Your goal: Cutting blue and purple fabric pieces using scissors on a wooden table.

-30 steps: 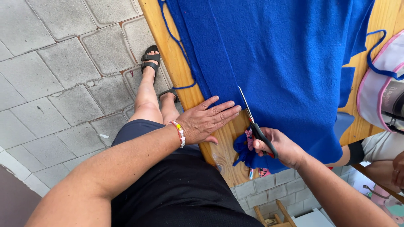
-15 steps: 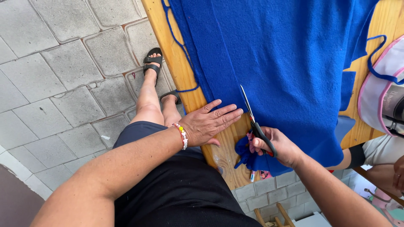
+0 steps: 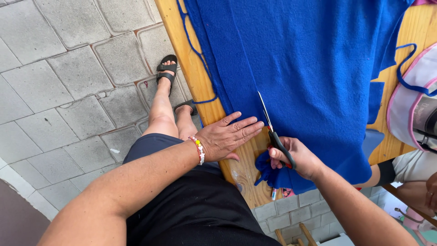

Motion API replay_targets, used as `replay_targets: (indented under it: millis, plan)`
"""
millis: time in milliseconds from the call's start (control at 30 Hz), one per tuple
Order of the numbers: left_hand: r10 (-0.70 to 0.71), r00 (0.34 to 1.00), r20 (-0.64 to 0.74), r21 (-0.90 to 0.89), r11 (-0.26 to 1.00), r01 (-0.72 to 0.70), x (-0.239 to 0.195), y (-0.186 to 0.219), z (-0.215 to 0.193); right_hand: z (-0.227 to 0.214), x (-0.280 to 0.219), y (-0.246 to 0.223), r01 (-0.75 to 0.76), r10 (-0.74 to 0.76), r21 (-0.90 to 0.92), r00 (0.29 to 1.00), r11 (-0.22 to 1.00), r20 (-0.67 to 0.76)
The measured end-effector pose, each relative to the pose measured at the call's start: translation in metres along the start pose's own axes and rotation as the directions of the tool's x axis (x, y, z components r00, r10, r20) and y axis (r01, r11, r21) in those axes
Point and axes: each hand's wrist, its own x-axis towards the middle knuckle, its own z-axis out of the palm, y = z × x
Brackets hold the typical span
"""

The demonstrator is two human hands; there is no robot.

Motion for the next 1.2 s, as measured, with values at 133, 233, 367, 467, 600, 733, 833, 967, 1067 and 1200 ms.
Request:
replay_targets:
  millis: [133,233,367,467,600,733,833,967,1067,1200]
  plan:
    - [0.009,1.000,0.001,-0.007,1.000,-0.009,0.001,-0.001,0.000,0.005,0.005,-0.014,0.030,-0.031,0.028,0.999,0.999,0.017]
    - [0.013,1.000,0.001,0.000,1.000,-0.013,0.001,-0.001,-0.001,0.005,0.009,-0.014,0.050,-0.051,0.049,0.998,0.998,0.027]
    - [0.015,1.000,-0.006,-0.010,1.000,-0.016,0.001,-0.002,0.000,0.004,0.015,-0.001,0.077,-0.078,0.045,0.997,0.996,0.001]
    - [0.014,1.000,-0.008,-0.014,1.000,-0.014,0.001,-0.002,0.000,0.008,0.016,-0.013,0.060,-0.061,0.068,0.998,0.996,0.006]
    - [0.014,1.000,0.000,-0.023,1.000,-0.014,0.001,-0.002,0.000,0.008,0.019,-0.028,0.007,-0.008,0.147,1.000,0.989,0.008]
    - [0.014,1.000,0.002,-0.019,1.000,-0.014,0.001,-0.002,0.004,0.011,0.023,-0.034,0.006,-0.007,0.152,1.000,0.988,0.004]
    - [0.020,0.999,-0.037,-0.038,0.999,-0.021,0.000,-0.002,0.006,0.014,0.021,-0.033,0.017,-0.012,0.168,0.999,0.986,-0.032]
    - [0.022,0.998,-0.058,-0.069,0.997,-0.026,0.001,-0.003,0.009,0.022,0.013,-0.061,0.029,-0.026,0.112,0.999,0.993,-0.034]
    - [0.025,0.998,-0.065,-0.080,0.996,-0.030,0.001,-0.005,0.009,0.013,0.028,-0.059,0.036,-0.034,0.077,0.999,0.996,-0.026]
    - [0.029,0.997,-0.069,-0.083,0.996,-0.035,0.000,-0.006,0.009,0.004,0.046,-0.045,0.041,-0.039,0.048,0.998,0.998,-0.039]
